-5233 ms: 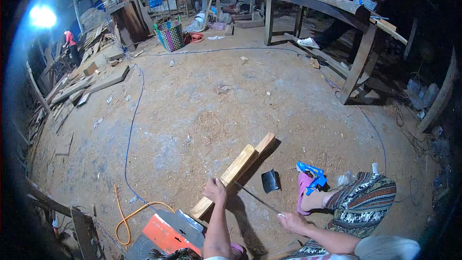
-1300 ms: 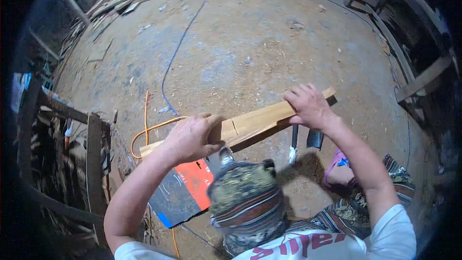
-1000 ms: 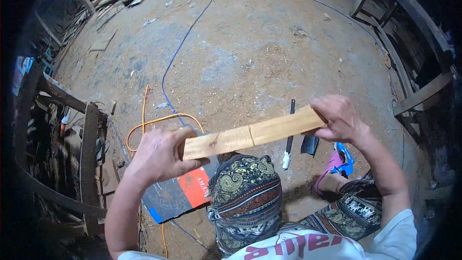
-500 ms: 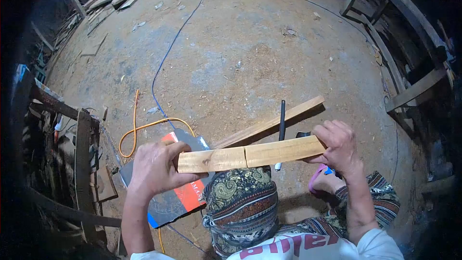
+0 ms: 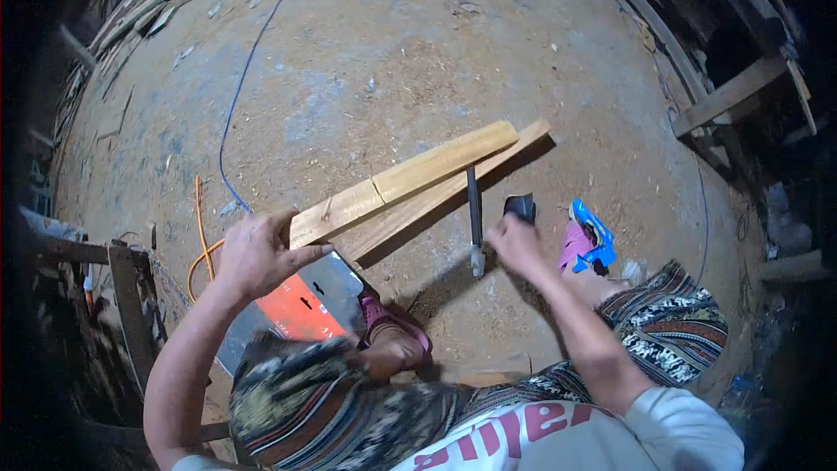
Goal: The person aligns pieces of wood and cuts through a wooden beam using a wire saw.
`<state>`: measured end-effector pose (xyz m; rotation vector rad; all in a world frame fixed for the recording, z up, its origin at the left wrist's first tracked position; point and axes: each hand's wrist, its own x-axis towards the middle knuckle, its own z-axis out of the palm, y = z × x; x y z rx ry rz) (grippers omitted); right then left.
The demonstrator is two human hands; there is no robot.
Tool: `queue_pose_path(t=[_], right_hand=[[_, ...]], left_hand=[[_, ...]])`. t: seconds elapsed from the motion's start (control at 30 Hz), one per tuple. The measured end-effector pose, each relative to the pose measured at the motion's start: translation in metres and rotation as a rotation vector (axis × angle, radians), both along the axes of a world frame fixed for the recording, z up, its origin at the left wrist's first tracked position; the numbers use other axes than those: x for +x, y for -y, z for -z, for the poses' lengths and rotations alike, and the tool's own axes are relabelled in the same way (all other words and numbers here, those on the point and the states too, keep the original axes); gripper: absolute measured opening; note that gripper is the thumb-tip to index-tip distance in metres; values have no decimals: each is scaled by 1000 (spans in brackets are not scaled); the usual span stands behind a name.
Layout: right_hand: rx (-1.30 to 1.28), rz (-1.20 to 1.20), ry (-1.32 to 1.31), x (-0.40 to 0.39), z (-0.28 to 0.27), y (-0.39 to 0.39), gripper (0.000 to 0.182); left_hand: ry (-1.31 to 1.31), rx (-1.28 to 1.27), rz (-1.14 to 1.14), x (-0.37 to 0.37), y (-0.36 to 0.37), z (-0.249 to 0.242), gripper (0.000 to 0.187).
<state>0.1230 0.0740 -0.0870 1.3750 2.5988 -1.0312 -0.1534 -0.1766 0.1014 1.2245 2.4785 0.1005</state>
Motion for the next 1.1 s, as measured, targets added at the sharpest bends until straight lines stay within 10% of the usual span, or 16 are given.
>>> queue_pose_path(t=[0.47,0.53,0.67,1.1], right_hand=[[-90,64,200,22,122,35,36],[33,129,-267,34,130,27,27],[79,387,-407,43,116,-2,19],[158,-182,-310,-26,56,12,25]], left_hand=[[269,192,-228,72,-74,200,66],[276,211,-250,73,-77,210,64],[208,326,-219,67,-87,232,62],[1,275,-65,61,-126,247,63]])
